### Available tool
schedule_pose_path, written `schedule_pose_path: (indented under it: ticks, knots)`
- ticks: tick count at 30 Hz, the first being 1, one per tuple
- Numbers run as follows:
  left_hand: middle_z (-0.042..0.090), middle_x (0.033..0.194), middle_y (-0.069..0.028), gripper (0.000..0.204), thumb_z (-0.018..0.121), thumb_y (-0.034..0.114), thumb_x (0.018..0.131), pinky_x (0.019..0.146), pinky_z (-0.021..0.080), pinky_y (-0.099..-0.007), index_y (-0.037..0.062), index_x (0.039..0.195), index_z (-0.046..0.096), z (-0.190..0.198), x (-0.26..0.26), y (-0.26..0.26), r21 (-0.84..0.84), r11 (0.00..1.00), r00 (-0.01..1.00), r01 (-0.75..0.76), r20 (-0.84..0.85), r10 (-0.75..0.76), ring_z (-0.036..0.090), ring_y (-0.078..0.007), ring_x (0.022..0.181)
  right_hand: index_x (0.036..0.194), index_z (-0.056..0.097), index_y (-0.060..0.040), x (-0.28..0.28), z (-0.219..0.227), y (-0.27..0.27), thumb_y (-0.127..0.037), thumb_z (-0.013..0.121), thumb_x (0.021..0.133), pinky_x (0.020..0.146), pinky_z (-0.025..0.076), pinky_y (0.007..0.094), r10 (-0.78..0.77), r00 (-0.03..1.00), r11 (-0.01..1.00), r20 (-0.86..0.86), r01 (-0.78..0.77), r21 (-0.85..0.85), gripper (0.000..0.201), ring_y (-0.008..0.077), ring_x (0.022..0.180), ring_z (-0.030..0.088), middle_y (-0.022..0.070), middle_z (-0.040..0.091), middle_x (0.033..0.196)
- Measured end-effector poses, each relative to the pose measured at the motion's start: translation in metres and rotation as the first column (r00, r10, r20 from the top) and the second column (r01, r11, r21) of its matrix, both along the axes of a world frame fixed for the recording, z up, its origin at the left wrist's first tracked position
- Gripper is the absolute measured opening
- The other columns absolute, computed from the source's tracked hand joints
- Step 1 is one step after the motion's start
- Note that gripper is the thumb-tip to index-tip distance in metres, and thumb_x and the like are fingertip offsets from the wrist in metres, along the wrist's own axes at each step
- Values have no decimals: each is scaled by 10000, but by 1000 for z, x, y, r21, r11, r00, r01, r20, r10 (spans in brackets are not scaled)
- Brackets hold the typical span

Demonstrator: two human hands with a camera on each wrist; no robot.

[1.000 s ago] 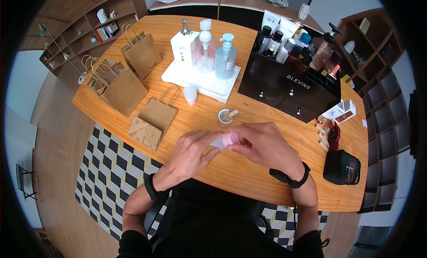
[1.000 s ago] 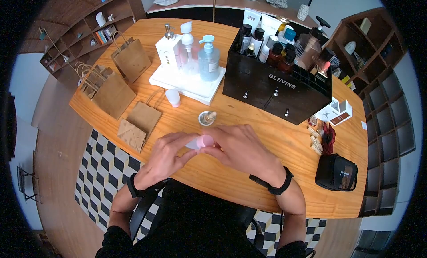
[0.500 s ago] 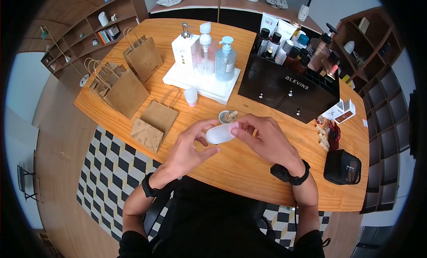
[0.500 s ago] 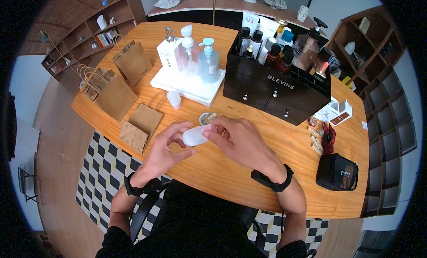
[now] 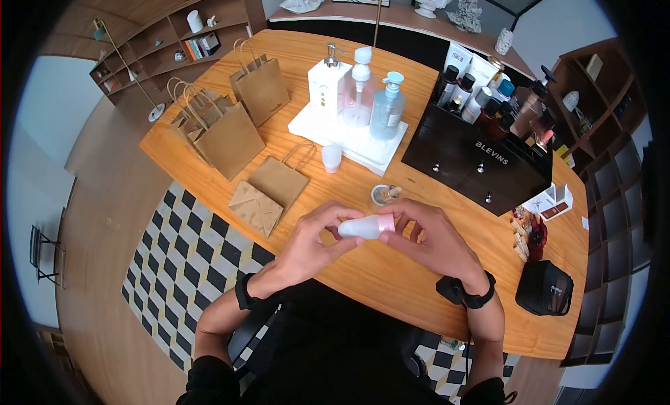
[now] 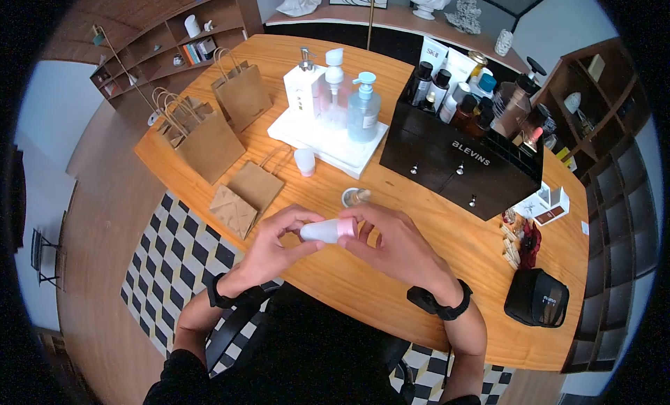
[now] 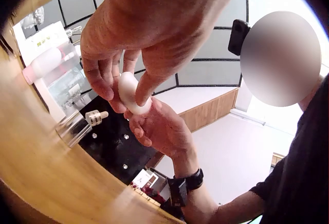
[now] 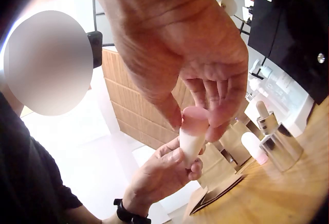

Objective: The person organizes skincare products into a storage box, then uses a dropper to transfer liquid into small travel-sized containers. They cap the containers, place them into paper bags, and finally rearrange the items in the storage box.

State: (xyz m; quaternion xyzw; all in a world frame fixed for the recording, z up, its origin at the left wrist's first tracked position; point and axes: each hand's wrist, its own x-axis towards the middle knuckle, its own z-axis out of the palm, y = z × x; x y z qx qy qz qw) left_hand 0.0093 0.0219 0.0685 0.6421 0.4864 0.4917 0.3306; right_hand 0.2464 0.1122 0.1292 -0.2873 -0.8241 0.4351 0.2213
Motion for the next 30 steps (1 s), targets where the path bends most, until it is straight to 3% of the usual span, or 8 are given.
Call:
schedule_pose_path:
  ticks: [5, 7, 8, 10, 13, 21, 24, 30]
  knots:
    - [710, 1082, -124, 423, 859, 101, 894, 798, 579, -358, 5, 1266, 681, 2, -19, -19, 80, 997, 989, -18, -142, 29, 701, -251, 884, 1185, 740, -53, 1, 1, -6, -149, 849, 907, 628, 521, 269, 54, 997, 995, 54, -58, 85, 314, 138, 836, 712, 40, 736, 954]
    - [680, 1201, -179, 584, 890, 215, 877, 925, 562, -458, -14, 1340, 618, -1, -48, -28, 186, 944, 786, -272, -523, 330, 687, -345, 1071, 1169, 743, -54, 1, 2, -7, -147, 850, 901, 623, 522, 268, 42, 997, 993, 67, -49, 112, 304, 142, 832, 714, 37, 735, 952]
    - [680, 1201, -179, 584, 890, 215, 877, 925, 562, -458, -14, 1340, 618, -1, -60, -32, 186, 945, 784, -268, -528, 326, 687, -345, 1071, 1162, 743, -57, 1, 1, -7, -152, 850, 899, 617, 524, 271, 39, 997, 992, 68, -47, 121, 299, 145, 829, 717, 40, 737, 948]
    - [565, 1439, -271, 902, 920, 401, 825, 1122, 461, -524, -11, 1503, 491, 1, -80, -34, 232, 846, 504, -480, -716, 483, 554, -431, 1347, 1156, 743, -61, 1, 2, -8, -156, 849, 898, 611, 527, 274, 31, 997, 990, 66, -40, 133, 294, 149, 827, 719, 42, 739, 944]
    - [391, 1608, -326, 1189, 936, 523, 758, 1247, 343, -505, 1, 1629, 319, -13, -97, -41, 121, 795, 356, -595, -847, 395, 368, -456, 1523, 1125, 731, -47, -1, 5, -10, -178, 816, 918, 741, 571, 359, 56, 994, 990, 90, -67, 127, 259, 227, 807, 727, 97, 746, 949]
    - [417, 1561, -287, 1185, 941, 458, 770, 1238, 363, -469, -24, 1641, 297, -10, -119, -48, -180, 774, 612, -607, -728, 310, 446, -429, 1445, 1137, 736, -51, 1, 5, -12, -200, 807, 925, 736, 569, 367, 58, 990, 989, 132, -75, 130, 269, 235, 814, 730, 106, 751, 982]
    - [475, 1468, -238, 1044, 901, 241, 823, 1108, 528, -421, -21, 1638, 303, 0, -126, -62, -267, 751, 766, -604, -454, 455, 501, -329, 1386, 1132, 733, -51, 1, 7, -12, -186, 813, 916, 732, 566, 369, 40, 992, 987, 123, -59, 151, 267, 236, 809, 730, 108, 751, 974]
    - [422, 1490, -162, 903, 661, -27, 831, 1089, 578, -426, 108, 1662, 337, 7, -130, -97, -171, 772, 778, -613, -300, 552, 476, -308, 1410, 1151, 744, -55, -1, 2, -10, -106, 842, 887, 599, 529, 268, -48, 999, 982, 14, 44, 185, 287, 142, 796, 705, 45, 721, 923]
